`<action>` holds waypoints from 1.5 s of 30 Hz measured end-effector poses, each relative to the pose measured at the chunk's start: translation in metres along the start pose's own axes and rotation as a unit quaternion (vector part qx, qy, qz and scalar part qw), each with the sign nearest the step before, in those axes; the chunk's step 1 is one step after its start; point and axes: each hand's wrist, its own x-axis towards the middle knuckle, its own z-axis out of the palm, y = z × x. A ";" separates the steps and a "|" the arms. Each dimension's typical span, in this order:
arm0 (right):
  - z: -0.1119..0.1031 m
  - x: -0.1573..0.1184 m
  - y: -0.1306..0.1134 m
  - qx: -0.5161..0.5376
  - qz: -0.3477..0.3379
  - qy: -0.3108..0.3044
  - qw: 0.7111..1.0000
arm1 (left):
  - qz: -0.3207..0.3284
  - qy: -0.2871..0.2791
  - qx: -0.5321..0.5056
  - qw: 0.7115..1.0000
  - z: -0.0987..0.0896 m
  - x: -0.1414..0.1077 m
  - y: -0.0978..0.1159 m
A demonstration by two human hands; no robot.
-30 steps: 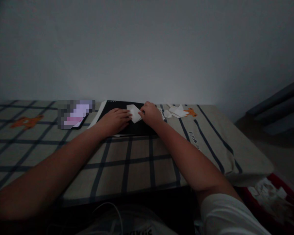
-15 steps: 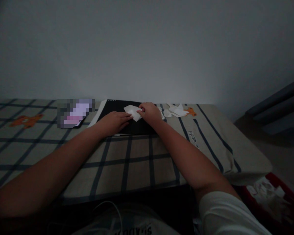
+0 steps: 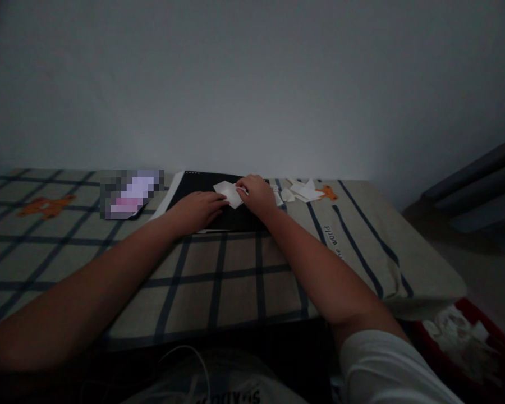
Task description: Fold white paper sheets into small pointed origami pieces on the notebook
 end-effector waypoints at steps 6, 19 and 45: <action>-0.001 0.000 0.002 -0.019 0.016 0.003 1.000 | -0.007 0.003 -0.019 1.000 0.001 0.000 -0.004; 0.000 0.001 0.004 -0.045 0.021 -0.003 0.999 | -0.012 -0.004 -0.022 1.000 0.000 -0.003 -0.003; -0.009 0.000 -0.002 -0.197 -0.145 -0.117 0.963 | -0.053 -0.046 -0.043 0.997 -0.006 -0.006 -0.004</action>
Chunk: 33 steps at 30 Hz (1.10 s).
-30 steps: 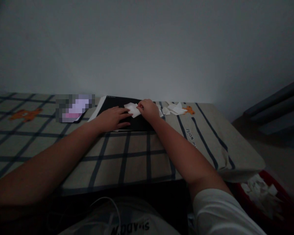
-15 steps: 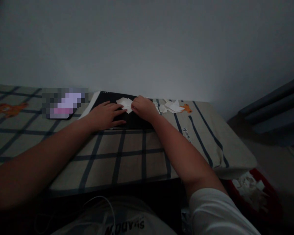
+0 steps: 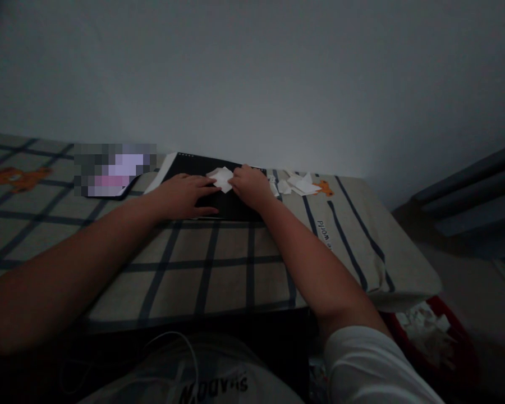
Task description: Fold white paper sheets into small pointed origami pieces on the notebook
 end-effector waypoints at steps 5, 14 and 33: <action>-0.005 -0.001 -0.001 -0.002 -0.006 -0.002 1.000 | -0.012 -0.014 0.024 1.000 -0.003 -0.001 0.007; -0.021 -0.003 -0.007 -0.005 -0.021 -0.016 1.000 | -0.028 -0.030 0.023 0.999 -0.001 -0.001 0.008; -0.019 -0.003 -0.016 -0.045 0.023 0.007 0.999 | -0.026 -0.011 0.014 0.999 -0.001 -0.001 0.011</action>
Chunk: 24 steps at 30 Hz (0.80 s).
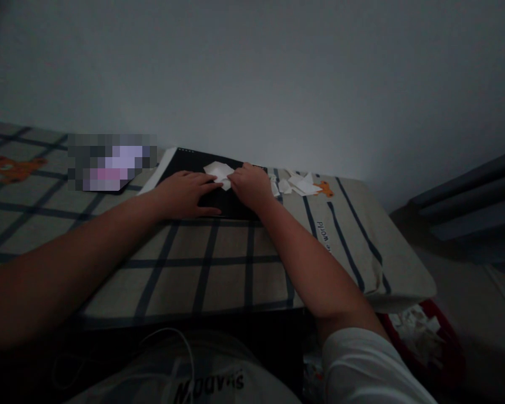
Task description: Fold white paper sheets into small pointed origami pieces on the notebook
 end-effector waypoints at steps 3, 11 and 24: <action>0.001 0.000 0.000 0.000 0.015 0.002 1.000 | 0.001 0.002 0.005 1.000 0.001 0.000 0.000; 0.003 0.001 -0.002 0.021 0.053 0.002 0.998 | -0.016 0.012 0.003 1.000 0.003 0.001 0.005; -0.012 -0.001 0.002 0.023 -0.005 -0.037 0.999 | -0.019 -0.019 -0.015 1.000 -0.001 0.000 0.003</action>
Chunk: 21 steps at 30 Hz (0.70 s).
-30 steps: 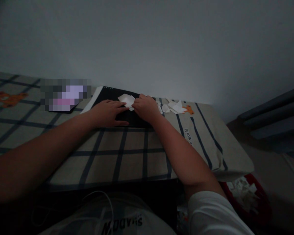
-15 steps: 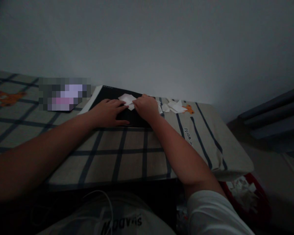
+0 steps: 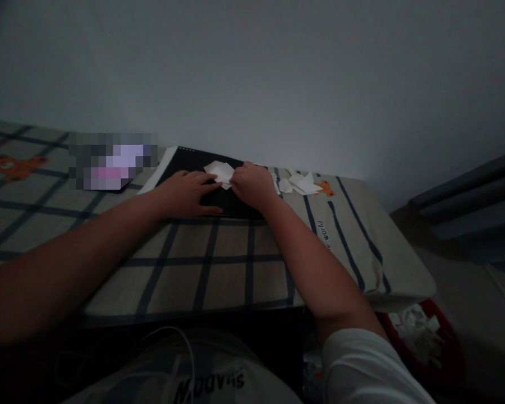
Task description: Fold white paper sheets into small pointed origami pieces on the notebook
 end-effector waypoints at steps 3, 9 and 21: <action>-0.004 0.000 0.000 0.001 -0.008 -0.019 1.000 | 0.008 -0.017 -0.006 1.000 -0.001 0.000 -0.003; -0.007 0.001 -0.002 -0.010 -0.019 -0.033 0.999 | 0.019 -0.023 -0.008 1.000 -0.001 -0.001 -0.001; -0.009 0.000 -0.001 0.006 -0.072 -0.051 0.996 | 0.010 -0.021 -0.009 1.000 0.000 -0.002 0.003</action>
